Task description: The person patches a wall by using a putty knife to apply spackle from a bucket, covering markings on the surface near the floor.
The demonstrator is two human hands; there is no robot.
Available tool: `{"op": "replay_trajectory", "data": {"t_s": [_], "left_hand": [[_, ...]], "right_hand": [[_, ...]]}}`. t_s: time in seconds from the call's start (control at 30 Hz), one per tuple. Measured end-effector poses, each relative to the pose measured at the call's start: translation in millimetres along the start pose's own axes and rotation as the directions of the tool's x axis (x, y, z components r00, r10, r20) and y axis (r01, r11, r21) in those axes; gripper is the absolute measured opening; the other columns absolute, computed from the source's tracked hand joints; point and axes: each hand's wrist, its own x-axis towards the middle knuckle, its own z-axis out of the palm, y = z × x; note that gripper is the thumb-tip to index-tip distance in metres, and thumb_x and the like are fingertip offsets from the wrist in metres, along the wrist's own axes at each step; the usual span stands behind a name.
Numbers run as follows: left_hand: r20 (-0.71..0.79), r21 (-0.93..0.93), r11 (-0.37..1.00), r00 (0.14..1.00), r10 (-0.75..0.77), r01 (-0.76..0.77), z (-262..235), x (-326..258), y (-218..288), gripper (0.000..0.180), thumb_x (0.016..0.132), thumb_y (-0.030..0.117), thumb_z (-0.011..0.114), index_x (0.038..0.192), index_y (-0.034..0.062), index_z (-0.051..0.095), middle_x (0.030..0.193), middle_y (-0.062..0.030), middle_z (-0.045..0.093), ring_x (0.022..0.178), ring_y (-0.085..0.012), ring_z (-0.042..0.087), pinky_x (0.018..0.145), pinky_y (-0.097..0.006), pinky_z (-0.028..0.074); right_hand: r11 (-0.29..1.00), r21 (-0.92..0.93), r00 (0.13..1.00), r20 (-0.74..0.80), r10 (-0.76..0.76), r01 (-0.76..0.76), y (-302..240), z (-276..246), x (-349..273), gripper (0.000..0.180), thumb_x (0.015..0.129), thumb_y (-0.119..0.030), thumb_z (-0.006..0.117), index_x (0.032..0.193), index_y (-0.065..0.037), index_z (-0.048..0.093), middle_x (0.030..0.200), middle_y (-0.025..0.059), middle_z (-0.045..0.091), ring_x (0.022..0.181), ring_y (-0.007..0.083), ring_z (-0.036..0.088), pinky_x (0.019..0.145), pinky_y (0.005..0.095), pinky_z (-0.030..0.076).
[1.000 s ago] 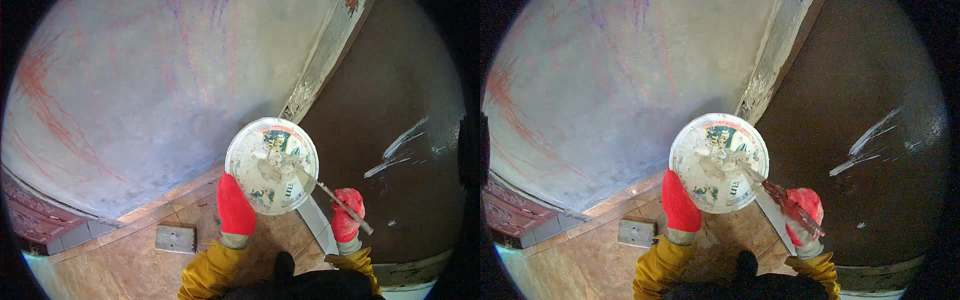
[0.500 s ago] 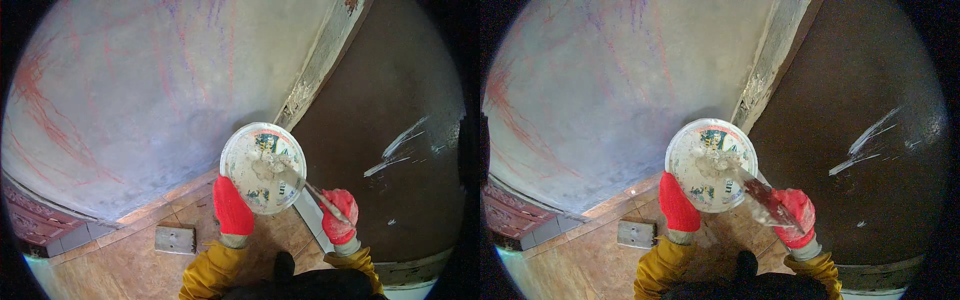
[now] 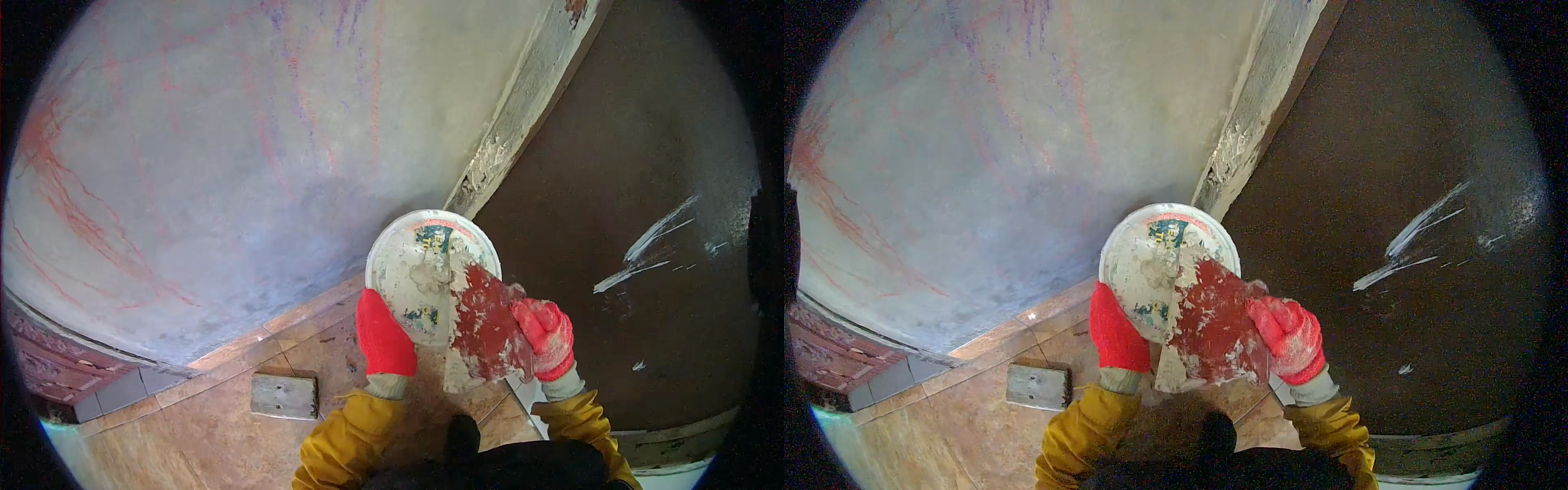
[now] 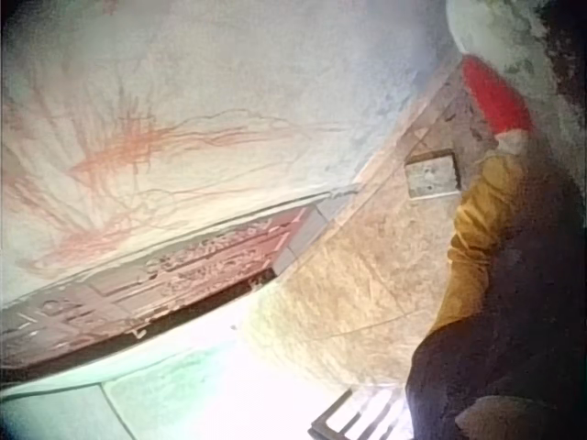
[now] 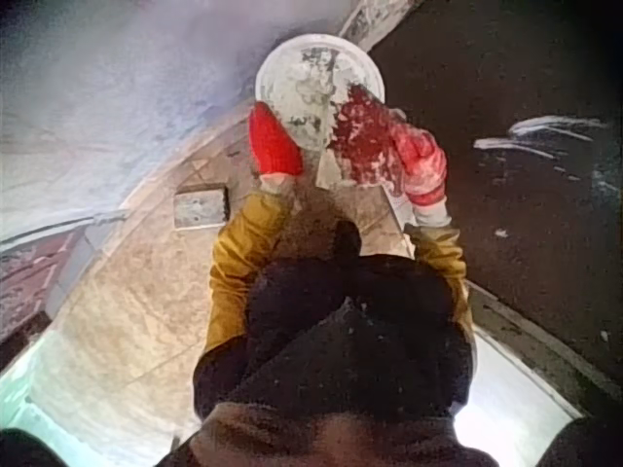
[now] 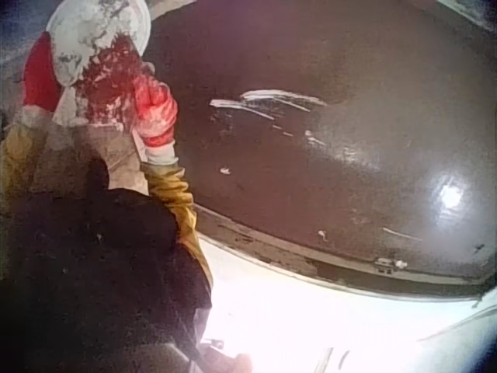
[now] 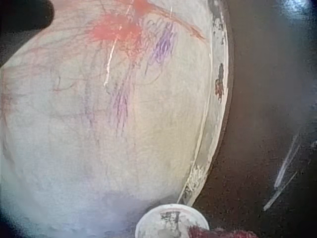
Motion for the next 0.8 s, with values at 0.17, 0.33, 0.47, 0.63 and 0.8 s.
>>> {"op": "replay_trajectory", "data": {"t_s": [0.17,0.33,0.47,0.63,0.8], "left_hand": [[0.084,0.246,0.966,0.994,0.065,-0.084,7.3,2.7,-4.8,0.039,0.094,0.023,0.030,0.114,-0.0055,0.046,0.114,-0.0180,0.050,0.101,-0.0243,0.051,0.088,-0.034,0.039],[0.168,0.316,0.933,0.978,0.126,-0.174,11.1,5.4,-36.3,0.040,0.093,0.021,0.029,0.122,-0.0049,0.039,0.125,-0.0196,0.041,0.115,-0.0275,0.039,0.098,-0.035,0.029],[0.210,0.252,0.965,0.978,0.017,-0.071,12.4,0.2,-9.4,0.042,0.093,0.019,0.028,0.127,-0.0038,0.033,0.131,-0.0199,0.035,0.122,-0.0287,0.033,0.103,-0.035,0.024],[0.228,0.136,0.990,0.971,-0.064,0.033,3.5,1.3,5.9,0.042,0.092,0.018,0.028,0.129,-0.0030,0.031,0.132,-0.0198,0.035,0.123,-0.0296,0.032,0.103,-0.035,0.023],[0.249,0.260,0.965,0.968,-0.019,-0.048,1.8,-2.5,5.9,0.042,0.092,0.018,0.028,0.129,-0.0026,0.031,0.132,-0.0197,0.034,0.123,-0.0296,0.032,0.103,-0.036,0.023]], "right_hand": [[0.998,-0.069,0.999,-0.034,0.005,-0.008,7.6,8.2,7.9,0.041,0.061,-0.010,0.059,0.102,-0.007,0.058,0.096,0.0096,0.057,0.077,0.0290,0.056,0.063,0.0377,0.047],[0.992,-0.120,0.999,-0.025,0.032,-0.035,1.8,6.4,24.1,0.047,0.060,-0.014,0.062,0.106,-0.007,0.055,0.097,0.0094,0.055,0.079,0.0288,0.055,0.065,0.0376,0.047],[0.986,-0.159,0.997,-0.061,0.041,-0.051,10.7,9.4,29.1,0.050,0.059,-0.015,0.066,0.107,-0.008,0.054,0.098,0.0094,0.054,0.081,0.0292,0.055,0.067,0.0372,0.047],[0.982,-0.179,0.994,-0.101,0.037,-0.055,10.2,12.1,39.8,0.051,0.058,-0.014,0.068,0.107,-0.008,0.054,0.096,0.0098,0.055,0.080,0.0294,0.055,0.067,0.0370,0.046],[0.988,-0.136,0.983,-0.177,0.051,-0.076,13.7,14.5,53.0,0.045,0.064,-0.014,0.064,0.107,-0.009,0.055,0.093,0.0097,0.056,0.081,0.0292,0.055,0.067,0.0379,0.047]]}}
